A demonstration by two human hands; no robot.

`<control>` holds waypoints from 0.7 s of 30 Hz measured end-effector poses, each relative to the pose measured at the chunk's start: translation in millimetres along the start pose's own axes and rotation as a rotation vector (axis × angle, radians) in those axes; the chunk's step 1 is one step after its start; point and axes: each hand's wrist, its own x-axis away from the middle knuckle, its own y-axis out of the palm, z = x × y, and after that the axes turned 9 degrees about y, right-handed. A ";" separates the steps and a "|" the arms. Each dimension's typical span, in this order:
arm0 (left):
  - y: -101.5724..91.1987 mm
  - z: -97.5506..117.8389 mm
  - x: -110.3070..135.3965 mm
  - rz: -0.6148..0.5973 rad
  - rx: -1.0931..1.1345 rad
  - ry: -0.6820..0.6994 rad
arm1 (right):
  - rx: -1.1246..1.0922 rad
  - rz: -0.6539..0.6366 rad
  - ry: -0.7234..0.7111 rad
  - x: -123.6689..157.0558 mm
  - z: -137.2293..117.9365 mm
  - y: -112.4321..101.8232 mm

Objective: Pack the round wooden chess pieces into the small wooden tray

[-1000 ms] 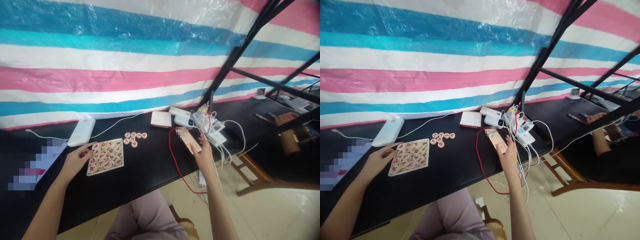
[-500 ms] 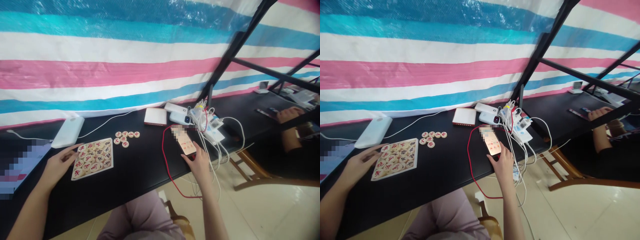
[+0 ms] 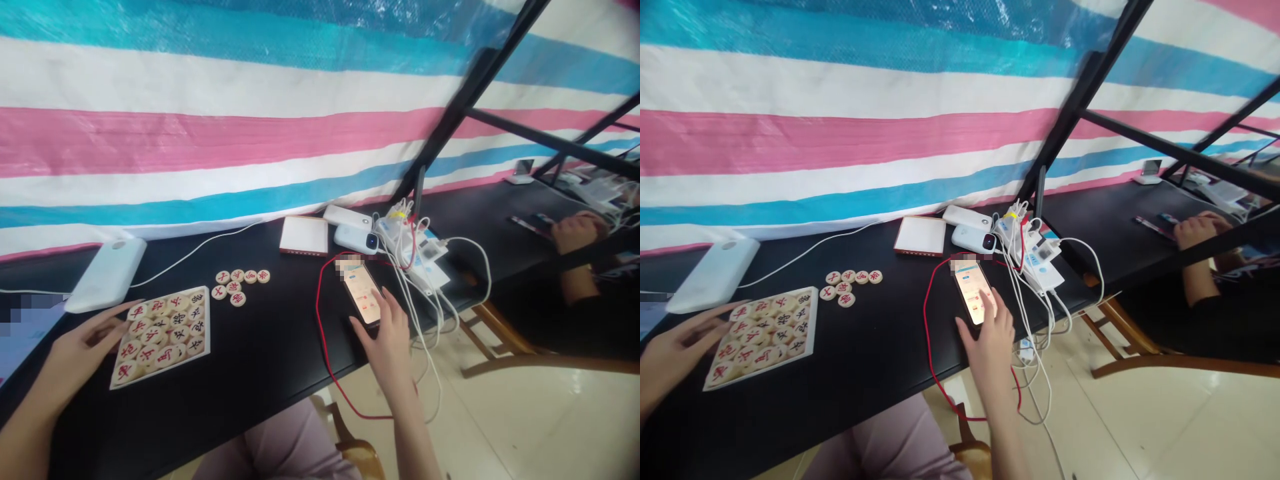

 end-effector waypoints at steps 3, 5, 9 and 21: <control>-0.6 0.4 -2.6 0.017 -0.033 -0.009 | -0.198 -0.123 -0.181 6.9 -60.5 0.0; -0.3 0.2 -4.4 0.037 -0.055 0.007 | -0.297 -0.288 -0.433 16.5 -109.2 10.0; 1.2 4.7 -2.8 0.037 -0.008 0.022 | -0.320 -0.446 -0.900 36.1 -188.8 53.0; -2.3 10.4 -1.7 -0.029 -0.074 -0.002 | -0.218 -0.446 -1.010 35.6 -205.7 83.1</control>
